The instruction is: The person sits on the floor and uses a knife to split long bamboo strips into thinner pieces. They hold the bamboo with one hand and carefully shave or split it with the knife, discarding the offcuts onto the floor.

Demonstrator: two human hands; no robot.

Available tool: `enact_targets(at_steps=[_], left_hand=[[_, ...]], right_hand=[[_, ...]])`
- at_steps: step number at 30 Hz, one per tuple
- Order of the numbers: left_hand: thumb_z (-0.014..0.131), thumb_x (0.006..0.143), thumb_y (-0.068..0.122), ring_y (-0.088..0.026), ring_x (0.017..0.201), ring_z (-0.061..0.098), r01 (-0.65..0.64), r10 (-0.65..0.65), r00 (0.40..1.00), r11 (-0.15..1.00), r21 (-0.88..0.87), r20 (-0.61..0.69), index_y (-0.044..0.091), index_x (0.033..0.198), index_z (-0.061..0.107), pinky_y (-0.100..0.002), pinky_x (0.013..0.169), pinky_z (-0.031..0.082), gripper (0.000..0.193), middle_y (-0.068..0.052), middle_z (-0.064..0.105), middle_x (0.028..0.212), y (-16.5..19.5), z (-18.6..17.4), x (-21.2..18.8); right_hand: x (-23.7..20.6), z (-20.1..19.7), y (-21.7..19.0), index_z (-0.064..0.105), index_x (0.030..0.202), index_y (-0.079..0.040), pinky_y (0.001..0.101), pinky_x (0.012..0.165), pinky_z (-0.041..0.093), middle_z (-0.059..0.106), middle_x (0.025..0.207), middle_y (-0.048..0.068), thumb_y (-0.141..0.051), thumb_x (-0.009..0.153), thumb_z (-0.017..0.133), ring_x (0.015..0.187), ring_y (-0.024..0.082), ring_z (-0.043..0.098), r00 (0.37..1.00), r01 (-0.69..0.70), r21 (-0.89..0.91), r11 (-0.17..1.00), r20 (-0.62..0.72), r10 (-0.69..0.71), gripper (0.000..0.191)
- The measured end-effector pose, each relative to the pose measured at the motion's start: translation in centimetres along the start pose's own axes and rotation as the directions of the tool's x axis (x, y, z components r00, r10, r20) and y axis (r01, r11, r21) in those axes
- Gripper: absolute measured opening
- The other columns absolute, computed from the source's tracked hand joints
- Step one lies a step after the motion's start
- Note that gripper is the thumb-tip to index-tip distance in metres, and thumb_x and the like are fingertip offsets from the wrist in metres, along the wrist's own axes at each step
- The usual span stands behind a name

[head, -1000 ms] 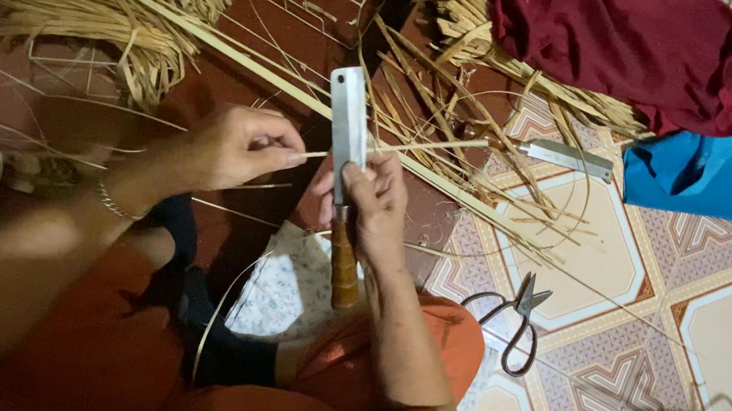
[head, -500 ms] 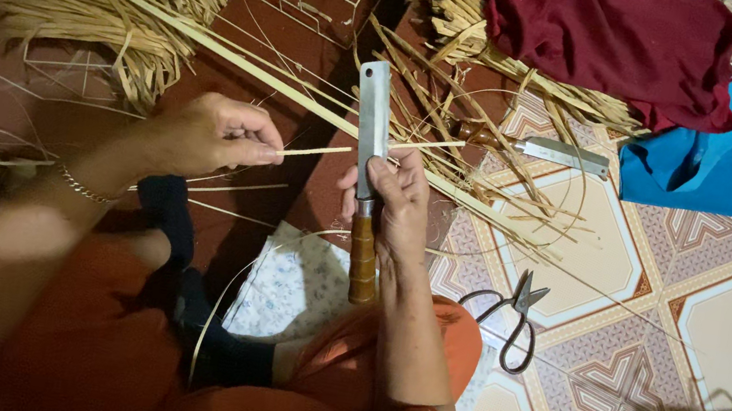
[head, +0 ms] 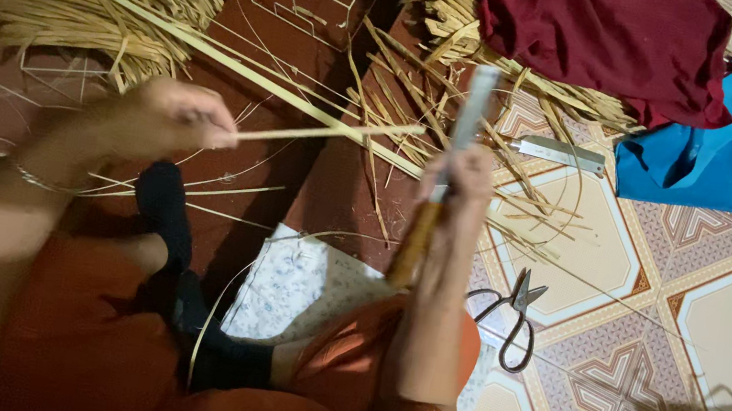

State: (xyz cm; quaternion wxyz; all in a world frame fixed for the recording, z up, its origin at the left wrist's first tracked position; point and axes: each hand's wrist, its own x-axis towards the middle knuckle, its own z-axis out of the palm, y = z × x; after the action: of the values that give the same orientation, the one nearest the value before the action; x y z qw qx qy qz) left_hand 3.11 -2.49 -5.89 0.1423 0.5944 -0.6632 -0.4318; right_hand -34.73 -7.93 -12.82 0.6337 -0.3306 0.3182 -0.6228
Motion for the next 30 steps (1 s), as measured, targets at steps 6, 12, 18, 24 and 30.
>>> enact_targets(at_steps=[6,12,18,24,30], left_hand=[[0.067,0.101,0.020,-0.025,0.094,0.069,-0.097,0.239,0.917,0.910,0.403,-0.319,0.009,0.108,0.075,-0.043,0.087,0.057,0.015,-0.012,0.072,0.100,-3.7,-1.8,-2.0],[0.076,0.063,0.000,-0.027,0.123,0.058,0.250,0.195,0.906,0.472,0.845,-0.377,0.019,0.106,0.080,-0.059,0.111,0.041,0.047,-0.011,0.072,0.115,-9.8,-3.0,-3.6],[0.070,0.110,0.003,-0.031,0.126,0.060,0.189,0.274,0.877,0.560,0.807,-0.395,0.017,0.103,0.077,-0.055,0.118,0.043,0.017,-0.017,0.067,0.122,-19.9,-3.2,-1.5],[0.066,0.092,-0.003,-0.033,0.101,0.073,0.509,-0.449,0.854,0.613,0.605,-0.264,0.007,0.121,0.070,-0.043,0.087,0.062,0.031,-0.019,0.069,0.118,-26.2,1.7,5.0],[0.060,0.094,0.005,-0.034,0.102,0.072,0.456,-0.404,0.886,0.666,0.590,-0.229,0.011,0.118,0.072,-0.045,0.087,0.059,0.028,-0.020,0.063,0.133,-31.1,6.9,7.5]], right_hand=[[2.6,-8.0,-0.9,0.055,0.102,-0.006,0.0307,0.047,0.048,0.065,0.080,0.009,-0.017,0.105,0.061,0.057,0.019,0.059,0.982,0.060,0.230,0.971,-0.191,-0.015,0.012],[4.3,-11.4,2.3,0.057,0.106,-0.006,0.0349,0.053,0.049,0.066,0.091,0.008,-0.027,0.107,0.062,0.063,0.021,0.061,0.993,-0.024,0.189,0.982,-0.107,0.045,0.022],[4.1,-10.5,4.4,0.058,0.108,-0.004,0.0334,0.051,0.049,0.068,0.088,0.011,-0.020,0.110,0.064,0.061,0.021,0.060,0.957,0.033,0.140,0.990,-0.289,0.009,0.017],[5.5,-9.7,4.5,0.060,0.110,-0.001,0.0312,0.047,0.049,0.068,0.086,0.012,-0.014,0.111,0.062,0.060,0.022,0.062,0.948,0.055,0.131,0.990,-0.319,-0.010,0.013],[7.3,-8.6,6.8,0.057,0.115,-0.006,0.0318,0.049,0.051,0.067,0.088,0.009,-0.019,0.117,0.059,0.059,0.021,0.065,0.968,-0.028,0.092,0.995,-0.247,0.050,0.013]])
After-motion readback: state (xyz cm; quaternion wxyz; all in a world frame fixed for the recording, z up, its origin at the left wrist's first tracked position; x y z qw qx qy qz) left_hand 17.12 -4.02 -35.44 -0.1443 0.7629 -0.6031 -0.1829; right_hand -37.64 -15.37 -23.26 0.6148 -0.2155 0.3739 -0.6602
